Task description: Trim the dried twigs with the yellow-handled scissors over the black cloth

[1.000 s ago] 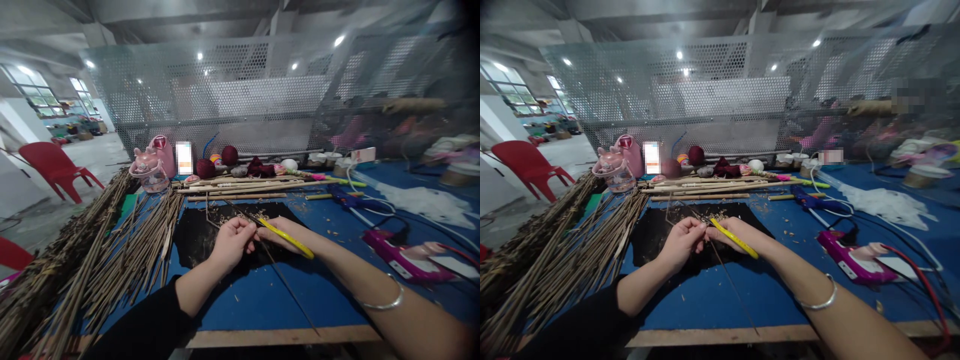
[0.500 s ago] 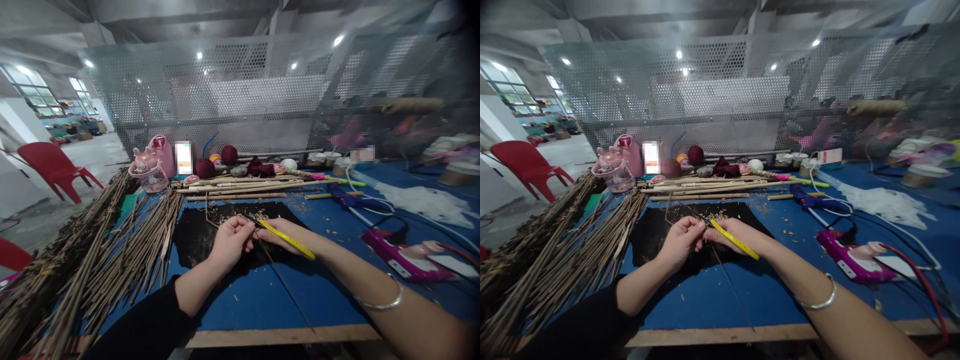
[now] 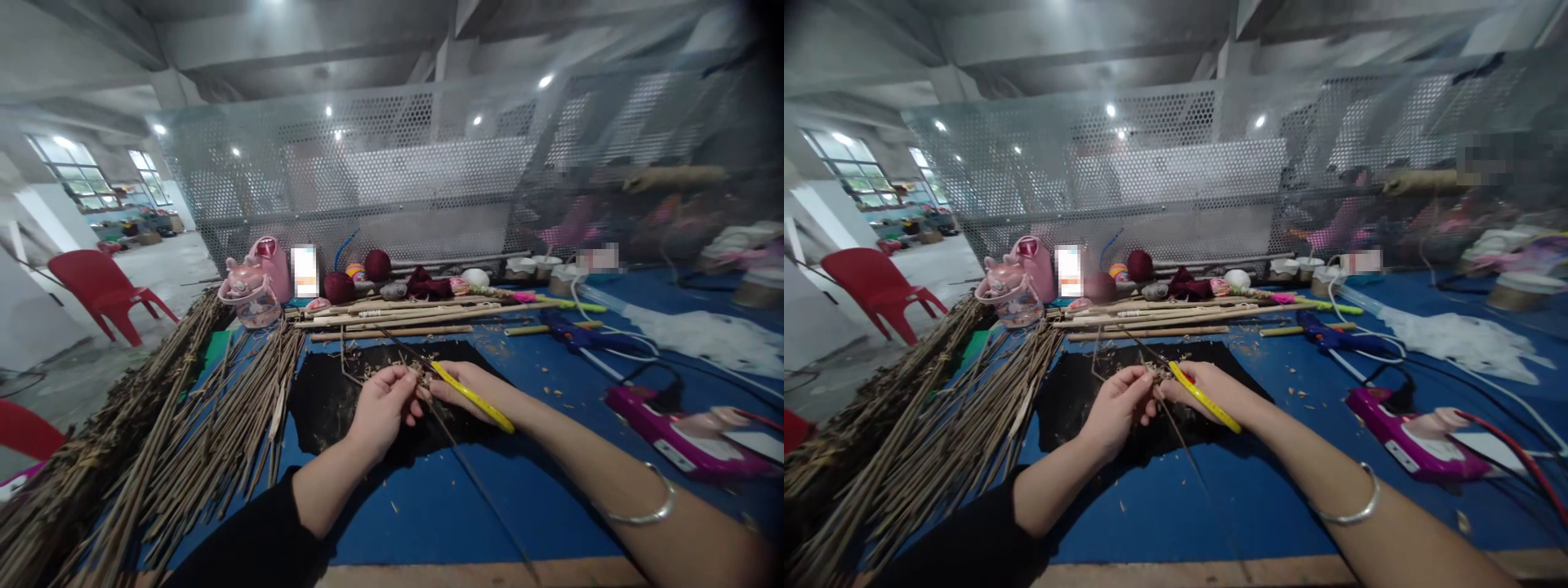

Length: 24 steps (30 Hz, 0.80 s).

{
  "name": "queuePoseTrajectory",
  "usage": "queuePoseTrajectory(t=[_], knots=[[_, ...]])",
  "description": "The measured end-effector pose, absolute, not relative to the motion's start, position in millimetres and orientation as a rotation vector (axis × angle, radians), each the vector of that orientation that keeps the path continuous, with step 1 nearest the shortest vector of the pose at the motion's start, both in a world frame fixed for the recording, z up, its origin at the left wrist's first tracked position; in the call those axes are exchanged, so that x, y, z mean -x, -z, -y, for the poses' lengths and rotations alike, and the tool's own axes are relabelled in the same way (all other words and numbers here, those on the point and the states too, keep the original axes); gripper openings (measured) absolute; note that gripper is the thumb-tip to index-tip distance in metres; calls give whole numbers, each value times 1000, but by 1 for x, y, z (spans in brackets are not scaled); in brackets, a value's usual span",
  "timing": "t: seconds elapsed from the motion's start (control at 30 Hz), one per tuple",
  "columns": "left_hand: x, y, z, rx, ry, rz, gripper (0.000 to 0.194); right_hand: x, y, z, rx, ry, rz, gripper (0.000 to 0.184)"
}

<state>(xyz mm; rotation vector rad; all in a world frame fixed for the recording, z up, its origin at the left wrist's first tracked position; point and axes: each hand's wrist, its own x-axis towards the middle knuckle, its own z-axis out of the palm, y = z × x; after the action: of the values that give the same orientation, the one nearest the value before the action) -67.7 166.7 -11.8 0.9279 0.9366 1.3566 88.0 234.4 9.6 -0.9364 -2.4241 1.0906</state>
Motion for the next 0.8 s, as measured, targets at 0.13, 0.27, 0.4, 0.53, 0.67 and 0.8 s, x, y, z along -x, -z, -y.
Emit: queuePoseTrajectory(t=[0.13,0.27,0.4,0.53,0.67,0.8], knots=[[67,10,-167,-895,-1281,-930,35,-88,-6,-238,935,-1073,2325,51],[66,9,-167,-911,-1255,-934,37,-86,-1,-240,1103,-869,2319,45],[67,13,-169,-898,-1316,-908,37,-83,-4,-233,1240,-771,2370,39],[67,15,-170,-892,-1379,-879,34,-83,-7,-225,1239,-653,2422,40],[67,14,-169,-892,-1371,-886,33,-82,-8,-223,1218,-582,2460,42],[66,14,-169,-896,-1379,-879,34,-81,-7,-221,1185,-550,2482,42]])
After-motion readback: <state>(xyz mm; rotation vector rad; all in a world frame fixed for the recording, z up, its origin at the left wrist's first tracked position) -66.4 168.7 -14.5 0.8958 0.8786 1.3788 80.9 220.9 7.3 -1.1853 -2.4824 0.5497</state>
